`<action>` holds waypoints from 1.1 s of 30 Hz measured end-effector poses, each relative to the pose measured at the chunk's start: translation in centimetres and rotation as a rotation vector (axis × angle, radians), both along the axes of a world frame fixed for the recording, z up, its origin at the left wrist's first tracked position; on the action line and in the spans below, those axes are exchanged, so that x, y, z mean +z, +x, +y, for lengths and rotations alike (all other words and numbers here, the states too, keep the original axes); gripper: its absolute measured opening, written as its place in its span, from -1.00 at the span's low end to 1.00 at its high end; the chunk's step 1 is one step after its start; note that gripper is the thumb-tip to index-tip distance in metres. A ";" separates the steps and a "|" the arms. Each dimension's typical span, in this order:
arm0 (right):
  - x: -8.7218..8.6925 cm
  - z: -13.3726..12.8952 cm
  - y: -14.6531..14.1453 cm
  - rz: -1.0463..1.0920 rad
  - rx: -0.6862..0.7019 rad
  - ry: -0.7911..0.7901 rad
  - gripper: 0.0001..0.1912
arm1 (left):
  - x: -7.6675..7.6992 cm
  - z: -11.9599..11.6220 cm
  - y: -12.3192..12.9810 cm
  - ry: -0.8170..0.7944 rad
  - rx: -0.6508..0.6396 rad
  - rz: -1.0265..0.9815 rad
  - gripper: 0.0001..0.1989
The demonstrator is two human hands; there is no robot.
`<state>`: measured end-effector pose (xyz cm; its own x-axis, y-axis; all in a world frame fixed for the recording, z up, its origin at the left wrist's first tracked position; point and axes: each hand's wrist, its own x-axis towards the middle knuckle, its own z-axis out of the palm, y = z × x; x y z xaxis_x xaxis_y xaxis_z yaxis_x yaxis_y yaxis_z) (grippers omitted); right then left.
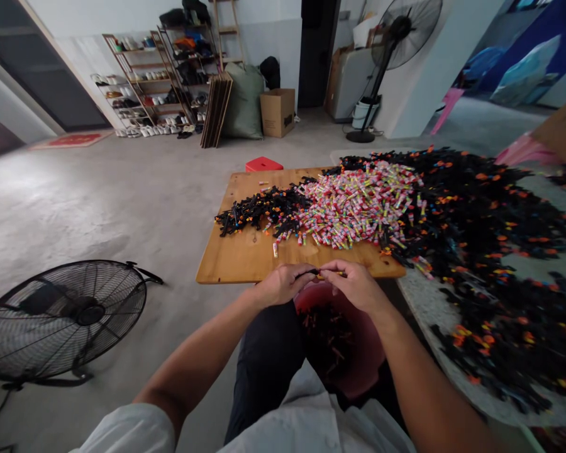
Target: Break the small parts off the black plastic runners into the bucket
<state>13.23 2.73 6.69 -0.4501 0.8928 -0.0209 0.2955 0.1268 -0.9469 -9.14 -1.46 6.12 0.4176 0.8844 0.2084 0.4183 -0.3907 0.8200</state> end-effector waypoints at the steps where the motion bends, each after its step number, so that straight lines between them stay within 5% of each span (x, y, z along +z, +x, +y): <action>1: 0.0 0.0 0.1 -0.002 0.018 -0.012 -0.70 | -0.1 0.0 0.0 -0.003 -0.002 0.002 -0.63; 16: -0.1 0.6 0.4 0.007 0.103 -0.031 -0.72 | 1.7 0.1 0.2 -0.088 -0.109 0.025 -0.63; 24: -2.5 0.5 2.1 -0.097 0.161 -0.049 -0.77 | 0.1 2.3 -0.4 -0.187 -0.250 0.097 -0.74; 26: -3.8 0.4 3.3 -0.210 0.277 -0.118 -0.79 | -0.5 4.3 -1.6 -0.151 -0.141 0.100 -0.78; 28: -4.9 0.6 4.1 -0.339 0.346 -0.125 -0.81 | -1.0 7.0 -3.0 -0.109 0.171 0.173 -0.80; 30: -5.5 1.2 4.0 -0.454 0.307 -0.038 -0.80 | -1.6 9.8 -4.1 -0.109 0.481 0.339 -0.82; 33: -5.4 3.3 1.5 -0.557 0.146 0.166 -0.73 | -2.4 13.2 -5.0 -0.133 0.658 0.443 -0.81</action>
<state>14.69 5.99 1.28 -0.5299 0.8338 -0.1548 0.7103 0.3366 -0.6182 -14.17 11.70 3.76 -0.1785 0.9837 0.0210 0.8260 0.1381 0.5465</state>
